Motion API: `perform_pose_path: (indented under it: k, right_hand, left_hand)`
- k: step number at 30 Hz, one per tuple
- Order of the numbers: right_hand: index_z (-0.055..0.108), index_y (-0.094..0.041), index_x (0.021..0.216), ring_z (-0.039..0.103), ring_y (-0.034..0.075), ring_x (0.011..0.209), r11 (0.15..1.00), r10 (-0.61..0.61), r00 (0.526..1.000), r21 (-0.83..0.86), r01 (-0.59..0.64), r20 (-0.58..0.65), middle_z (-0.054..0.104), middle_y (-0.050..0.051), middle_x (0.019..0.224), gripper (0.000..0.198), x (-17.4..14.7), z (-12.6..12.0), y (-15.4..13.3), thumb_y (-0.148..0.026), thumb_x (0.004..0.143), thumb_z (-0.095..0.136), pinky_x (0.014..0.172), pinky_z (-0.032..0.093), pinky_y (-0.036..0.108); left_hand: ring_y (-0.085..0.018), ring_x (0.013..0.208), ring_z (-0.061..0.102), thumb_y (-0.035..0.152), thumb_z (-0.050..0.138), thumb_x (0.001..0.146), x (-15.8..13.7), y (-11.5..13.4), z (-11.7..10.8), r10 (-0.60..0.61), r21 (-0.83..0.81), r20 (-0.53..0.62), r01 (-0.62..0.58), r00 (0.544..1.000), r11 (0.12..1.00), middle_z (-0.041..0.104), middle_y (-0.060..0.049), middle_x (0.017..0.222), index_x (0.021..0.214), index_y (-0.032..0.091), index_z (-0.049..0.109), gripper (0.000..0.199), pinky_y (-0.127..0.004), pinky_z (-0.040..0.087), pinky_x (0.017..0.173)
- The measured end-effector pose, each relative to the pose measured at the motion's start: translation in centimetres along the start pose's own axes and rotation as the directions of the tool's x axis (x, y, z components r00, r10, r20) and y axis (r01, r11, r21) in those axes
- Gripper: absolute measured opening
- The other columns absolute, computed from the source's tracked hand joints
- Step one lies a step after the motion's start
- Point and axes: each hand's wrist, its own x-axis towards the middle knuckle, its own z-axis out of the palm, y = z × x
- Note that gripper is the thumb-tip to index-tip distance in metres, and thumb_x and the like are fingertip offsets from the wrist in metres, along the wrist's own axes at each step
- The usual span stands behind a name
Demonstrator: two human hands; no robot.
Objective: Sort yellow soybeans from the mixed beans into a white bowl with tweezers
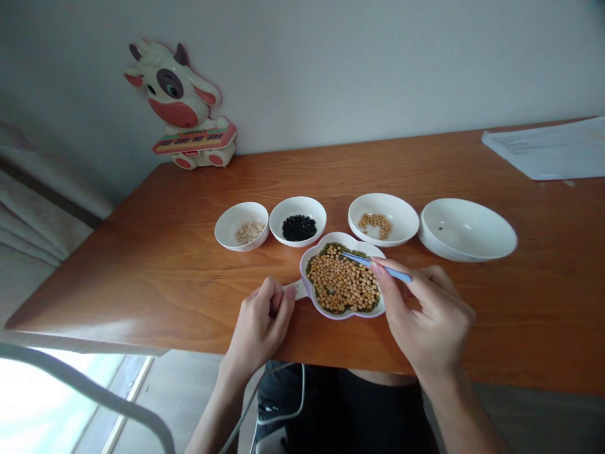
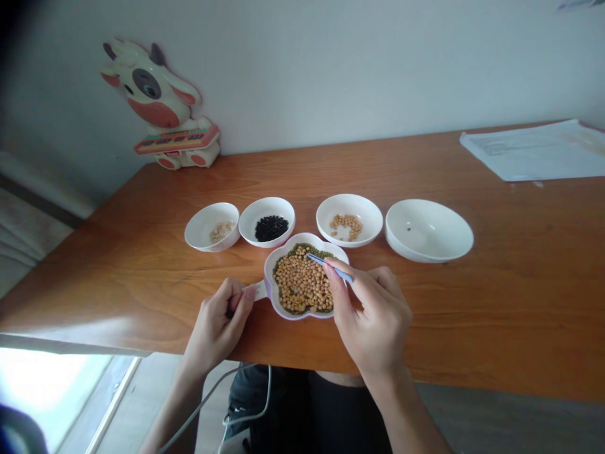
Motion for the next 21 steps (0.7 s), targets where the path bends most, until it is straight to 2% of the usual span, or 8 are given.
perform_pose_path:
  k: [8, 10, 12, 14, 16, 19, 21]
  right_hand:
    - [0.080, -0.022, 0.111, 0.063, 0.014, 0.063, 0.998, -0.024, 0.995, 0.052, 0.019, 0.094, 0.082, 0.004, 0.087, 0.018, 1.2, -0.2, 0.5, -0.018, 0.094, 0.075, 0.062, 0.054, 0.029]
    - [0.080, -0.021, 0.111, 0.065, 0.014, 0.065, 0.998, -0.015, 0.992, 0.058, 0.008, 0.124, 0.082, 0.005, 0.089, 0.017, 1.2, 0.0, 0.7, -0.019, 0.095, 0.075, 0.061, 0.054, 0.028]
    - [0.080, -0.020, 0.110, 0.066, 0.014, 0.066, 0.999, -0.013, 0.990, 0.054, 0.005, 0.142, 0.081, 0.005, 0.088, 0.016, 1.1, 0.1, 0.8, -0.020, 0.095, 0.074, 0.061, 0.054, 0.028]
    - [0.080, -0.019, 0.109, 0.063, 0.013, 0.062, 0.999, -0.013, 0.988, 0.042, 0.007, 0.152, 0.079, 0.004, 0.082, 0.015, 1.1, 0.2, 0.9, -0.021, 0.095, 0.074, 0.059, 0.052, 0.027]
    - [0.080, -0.020, 0.109, 0.059, 0.012, 0.059, 0.999, -0.007, 0.988, 0.044, 0.000, 0.156, 0.076, 0.002, 0.076, 0.014, 1.0, 0.3, 1.0, -0.021, 0.095, 0.075, 0.058, 0.050, 0.026]
    - [0.080, -0.020, 0.109, 0.055, 0.010, 0.056, 0.998, 0.005, 0.986, 0.060, -0.015, 0.166, 0.071, -0.001, 0.069, 0.015, 1.0, 0.4, 0.9, -0.020, 0.095, 0.075, 0.057, 0.048, 0.025]
    - [0.080, -0.021, 0.108, 0.054, 0.010, 0.055, 0.997, 0.014, 0.985, 0.068, -0.026, 0.170, 0.068, -0.002, 0.067, 0.015, 0.9, 0.5, 0.9, -0.019, 0.095, 0.075, 0.056, 0.048, 0.024]
  left_hand:
    - [-0.009, 0.057, 0.037, 0.032, 0.053, 0.105, 0.0, -0.2, -0.1, -0.021, -0.027, 0.011, 0.021, 1.000, 0.999, 0.039, 0.007, 0.064, 0.075, 0.023, 0.032, 0.037, -0.024, 0.033, 0.057]
    - [-0.010, 0.057, 0.037, 0.034, 0.052, 0.106, 0.2, -0.1, -0.5, -0.033, -0.032, 0.049, 0.035, 0.998, 0.999, 0.039, 0.007, 0.064, 0.075, 0.024, 0.032, 0.038, -0.024, 0.033, 0.056]
    - [-0.010, 0.057, 0.038, 0.037, 0.050, 0.107, 0.6, 0.3, -1.3, -0.039, -0.031, 0.141, 0.044, 0.989, 0.999, 0.043, 0.007, 0.066, 0.075, 0.024, 0.033, 0.038, -0.024, 0.033, 0.055]
    - [-0.010, 0.057, 0.041, 0.040, 0.049, 0.107, 1.4, 0.9, -2.4, -0.019, -0.002, 0.251, 0.020, 0.968, 1.000, 0.048, 0.006, 0.066, 0.076, 0.023, 0.036, 0.037, -0.025, 0.033, 0.056]
    - [-0.010, 0.054, 0.040, 0.042, 0.050, 0.106, 2.6, 1.5, -3.4, 0.004, 0.043, 0.337, -0.020, 0.942, 0.999, 0.047, 0.006, 0.063, 0.076, 0.023, 0.038, 0.038, -0.026, 0.030, 0.054]
    - [-0.010, 0.054, 0.039, 0.042, 0.049, 0.107, 5.0, 1.8, -4.3, 0.058, 0.055, 0.493, -0.098, 0.868, 0.994, 0.046, 0.006, 0.062, 0.073, 0.021, 0.044, 0.040, -0.027, 0.028, 0.053]
    - [-0.009, 0.053, 0.038, 0.041, 0.053, 0.105, 6.7, 1.5, -4.4, 0.089, -0.004, 0.579, -0.106, 0.811, 0.994, 0.046, 0.005, 0.061, 0.070, 0.021, 0.045, 0.041, -0.026, 0.028, 0.051]
